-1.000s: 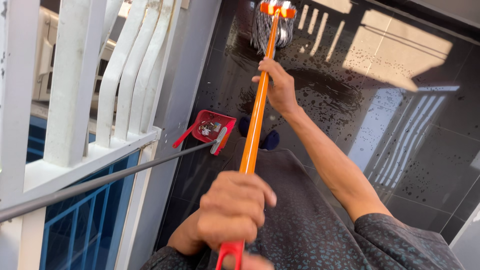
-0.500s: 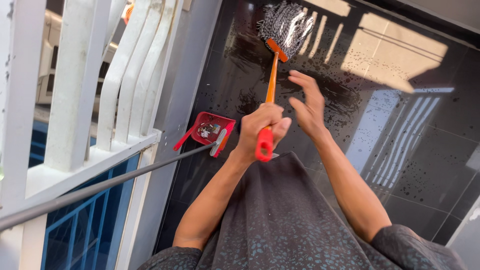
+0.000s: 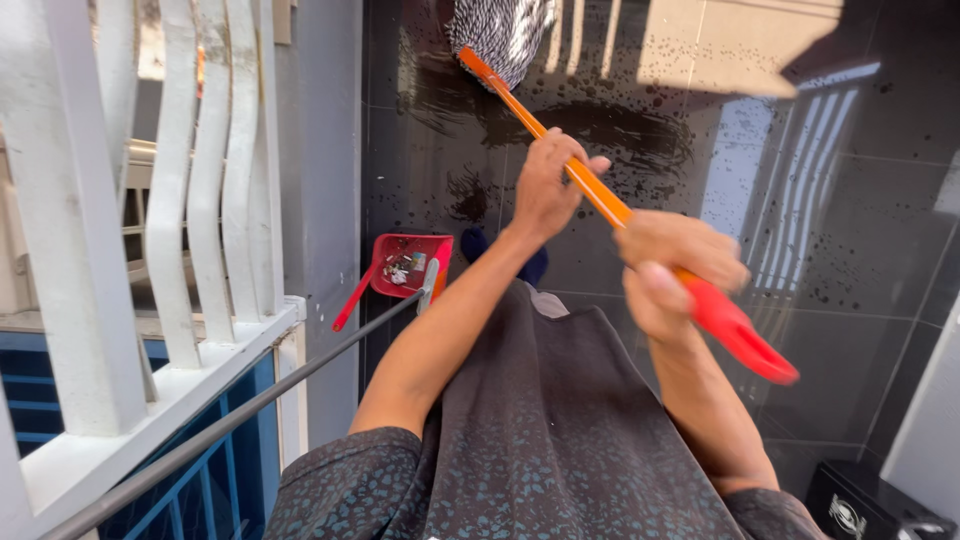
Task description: The person pours water from a bottle onto the floor and then mops the floor using a mop.
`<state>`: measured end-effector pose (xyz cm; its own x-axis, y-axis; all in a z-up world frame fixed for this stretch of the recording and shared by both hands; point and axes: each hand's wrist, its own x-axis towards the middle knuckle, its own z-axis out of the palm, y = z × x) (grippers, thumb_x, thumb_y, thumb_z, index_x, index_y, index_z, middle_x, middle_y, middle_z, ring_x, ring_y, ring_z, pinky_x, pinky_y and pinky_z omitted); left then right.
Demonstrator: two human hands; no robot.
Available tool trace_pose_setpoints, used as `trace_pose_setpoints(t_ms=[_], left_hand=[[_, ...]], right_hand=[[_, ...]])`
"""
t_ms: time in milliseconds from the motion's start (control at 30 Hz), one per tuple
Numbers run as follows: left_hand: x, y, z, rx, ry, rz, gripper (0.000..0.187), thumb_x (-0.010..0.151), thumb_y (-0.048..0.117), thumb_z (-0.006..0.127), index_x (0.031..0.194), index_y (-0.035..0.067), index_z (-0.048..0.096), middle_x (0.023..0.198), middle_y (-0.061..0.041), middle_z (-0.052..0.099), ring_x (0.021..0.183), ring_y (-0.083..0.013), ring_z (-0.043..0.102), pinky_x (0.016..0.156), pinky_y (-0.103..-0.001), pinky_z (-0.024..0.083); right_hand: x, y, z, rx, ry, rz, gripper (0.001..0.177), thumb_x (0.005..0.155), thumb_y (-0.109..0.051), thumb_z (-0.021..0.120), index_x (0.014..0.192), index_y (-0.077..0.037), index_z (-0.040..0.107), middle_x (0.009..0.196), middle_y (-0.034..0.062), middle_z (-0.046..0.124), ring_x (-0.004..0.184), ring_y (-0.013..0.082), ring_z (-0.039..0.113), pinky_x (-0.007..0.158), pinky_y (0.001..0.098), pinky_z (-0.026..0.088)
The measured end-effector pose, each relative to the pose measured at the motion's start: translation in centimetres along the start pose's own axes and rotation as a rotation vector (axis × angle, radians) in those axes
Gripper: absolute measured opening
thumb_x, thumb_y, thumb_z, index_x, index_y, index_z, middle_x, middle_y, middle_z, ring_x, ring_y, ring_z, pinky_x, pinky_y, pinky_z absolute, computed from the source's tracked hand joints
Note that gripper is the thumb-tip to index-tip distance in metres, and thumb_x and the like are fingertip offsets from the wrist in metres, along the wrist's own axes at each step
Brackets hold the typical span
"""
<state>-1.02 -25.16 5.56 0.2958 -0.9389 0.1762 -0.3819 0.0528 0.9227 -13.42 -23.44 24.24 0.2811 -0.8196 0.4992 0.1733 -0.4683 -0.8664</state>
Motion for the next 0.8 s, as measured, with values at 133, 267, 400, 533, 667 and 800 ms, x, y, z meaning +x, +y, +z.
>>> trace_pose_setpoints(t_ms=[133,267,400,533,667,800], left_hand=[[0.2,3.9,-1.5,0.131,0.074,0.167,0.028,0.092,0.038,0.076,0.090,0.014,0.062,0.098,-0.001,0.058,0.109,-0.0249,0.056,0.107,-0.050,0.041],[1.1,2.8,-2.5,0.331,0.094,0.176,0.029,0.086,0.038,0.076,0.090,0.014,0.061,0.102,-0.003,0.060,0.114,-0.0339,0.052,0.095,-0.065,0.028],[-0.5,1.2,-2.2,0.265,-0.073,0.197,0.030,0.092,0.036,0.072,0.105,0.013,0.058,0.101,-0.004,0.054,0.108,-0.0285,0.050,0.094,-0.048,0.038],[-2.3,0.7,-1.8,0.352,-0.194,0.086,0.029,0.090,0.035,0.075,0.099,0.014,0.057,0.093,-0.002,0.053,0.094,-0.0253,0.050,0.086,-0.045,0.036],[-3.5,-0.8,-1.2,0.442,-0.265,0.020,0.023,0.092,0.029,0.073,0.101,0.015,0.057,0.093,0.000,0.054,0.091,-0.0229,0.050,0.087,-0.042,0.037],[-2.2,-1.1,0.8,0.414,-0.236,-0.010,0.025,0.090,0.029,0.074,0.098,0.014,0.057,0.090,-0.002,0.055,0.089,-0.0241,0.051,0.087,-0.045,0.037]], right_hand=[[-2.0,-4.7,-4.8,0.203,0.063,0.009,0.024,0.086,-0.008,0.050,0.065,-0.005,0.037,0.054,0.0049,0.034,0.038,0.0140,0.026,0.044,0.0321,0.027],[-8.9,-2.9,-17.3,0.299,0.281,0.103,0.030,0.095,-0.008,0.047,0.068,-0.009,0.035,0.057,0.0027,0.029,0.044,0.0117,0.024,0.047,0.0273,0.025],[-14.8,0.3,-30.7,0.273,0.389,0.232,0.036,0.104,-0.008,0.045,0.070,-0.013,0.033,0.060,0.0006,0.023,0.050,0.0095,0.022,0.049,0.0224,0.023],[-16.5,4.2,-36.8,0.031,0.322,0.198,0.039,0.104,-0.005,0.043,0.073,-0.018,0.024,0.063,-0.0027,0.019,0.052,0.0087,0.016,0.052,0.0238,0.017],[-11.0,7.7,-37.1,0.281,0.218,0.404,0.045,0.100,-0.005,0.049,0.065,-0.018,0.024,0.054,-0.0039,0.018,0.051,0.0083,0.015,0.038,0.0188,0.019],[-0.7,8.2,-31.3,0.330,0.265,0.302,0.048,0.106,-0.013,0.050,0.066,-0.018,0.025,0.057,-0.0042,0.017,0.047,0.0051,0.017,0.050,0.0210,0.018]])
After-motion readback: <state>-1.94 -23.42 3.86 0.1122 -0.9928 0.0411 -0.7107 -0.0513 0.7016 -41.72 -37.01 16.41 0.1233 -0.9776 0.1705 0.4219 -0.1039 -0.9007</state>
